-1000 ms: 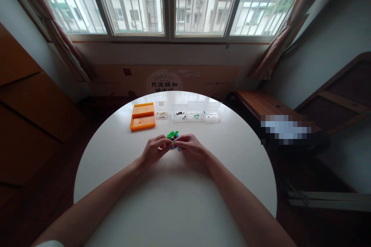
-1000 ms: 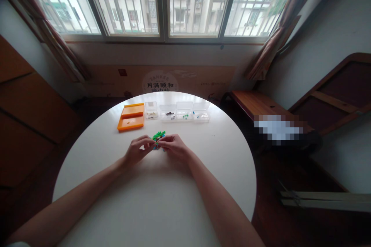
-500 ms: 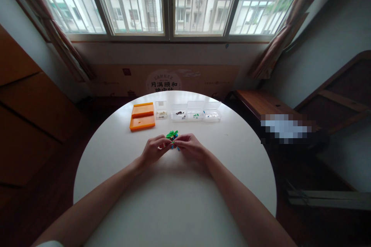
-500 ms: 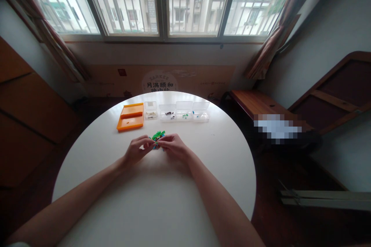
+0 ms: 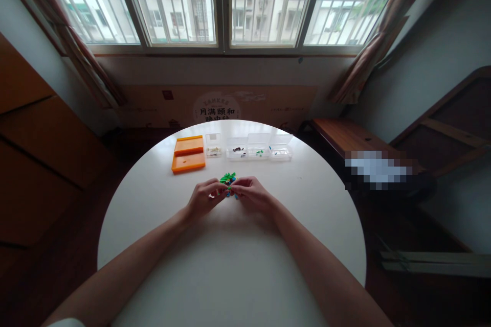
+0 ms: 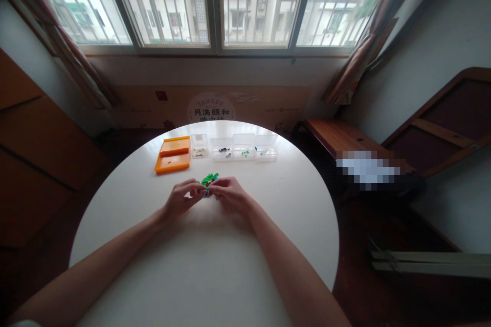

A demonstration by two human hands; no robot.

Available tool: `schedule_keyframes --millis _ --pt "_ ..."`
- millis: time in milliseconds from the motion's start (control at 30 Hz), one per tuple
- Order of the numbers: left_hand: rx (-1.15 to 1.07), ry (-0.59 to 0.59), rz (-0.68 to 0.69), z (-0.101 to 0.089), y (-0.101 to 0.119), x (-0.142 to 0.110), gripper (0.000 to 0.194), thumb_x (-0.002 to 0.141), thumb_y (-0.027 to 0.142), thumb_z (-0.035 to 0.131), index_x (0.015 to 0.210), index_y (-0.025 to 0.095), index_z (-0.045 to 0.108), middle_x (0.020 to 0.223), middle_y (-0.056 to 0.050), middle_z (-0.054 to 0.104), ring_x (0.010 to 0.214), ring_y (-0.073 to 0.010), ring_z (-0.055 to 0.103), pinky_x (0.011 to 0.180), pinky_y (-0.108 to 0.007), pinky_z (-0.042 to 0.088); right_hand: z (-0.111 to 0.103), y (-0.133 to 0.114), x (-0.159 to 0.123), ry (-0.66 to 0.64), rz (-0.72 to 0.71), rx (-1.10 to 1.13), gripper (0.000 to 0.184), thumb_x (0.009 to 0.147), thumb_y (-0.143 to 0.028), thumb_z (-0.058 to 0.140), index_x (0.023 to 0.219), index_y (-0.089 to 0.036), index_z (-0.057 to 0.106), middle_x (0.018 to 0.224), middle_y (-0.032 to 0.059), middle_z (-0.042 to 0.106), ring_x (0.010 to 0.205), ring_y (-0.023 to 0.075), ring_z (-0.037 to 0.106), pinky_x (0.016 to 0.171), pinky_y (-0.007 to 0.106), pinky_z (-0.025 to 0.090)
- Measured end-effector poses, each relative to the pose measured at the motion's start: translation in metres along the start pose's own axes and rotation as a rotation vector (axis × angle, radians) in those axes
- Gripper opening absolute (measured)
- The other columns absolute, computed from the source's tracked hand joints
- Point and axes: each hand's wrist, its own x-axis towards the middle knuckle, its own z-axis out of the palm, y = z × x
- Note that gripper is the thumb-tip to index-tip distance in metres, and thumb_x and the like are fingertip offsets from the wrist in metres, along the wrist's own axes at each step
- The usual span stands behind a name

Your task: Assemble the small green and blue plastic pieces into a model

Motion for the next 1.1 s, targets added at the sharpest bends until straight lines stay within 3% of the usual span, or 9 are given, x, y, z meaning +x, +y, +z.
schedule_keyframes --millis 1100 --pt "-0.006 -0.002 0.017 -0.0001 0.0001 0.0006 0.013 0.082 0.022 0.057 0.090 0.016 0.064 0.070 -0.002 0.057 0.054 -0.0064 0.051 0.052 -0.017 0.043 0.0012 -0.0016 -0.0006 -0.006 -0.004 -0.021 0.029 0.063 -0.038 0.073 0.076 -0.013 0.067 0.064 0.0021 0.061 0.053 0.0082 0.046 0.051 0.022 0.033"
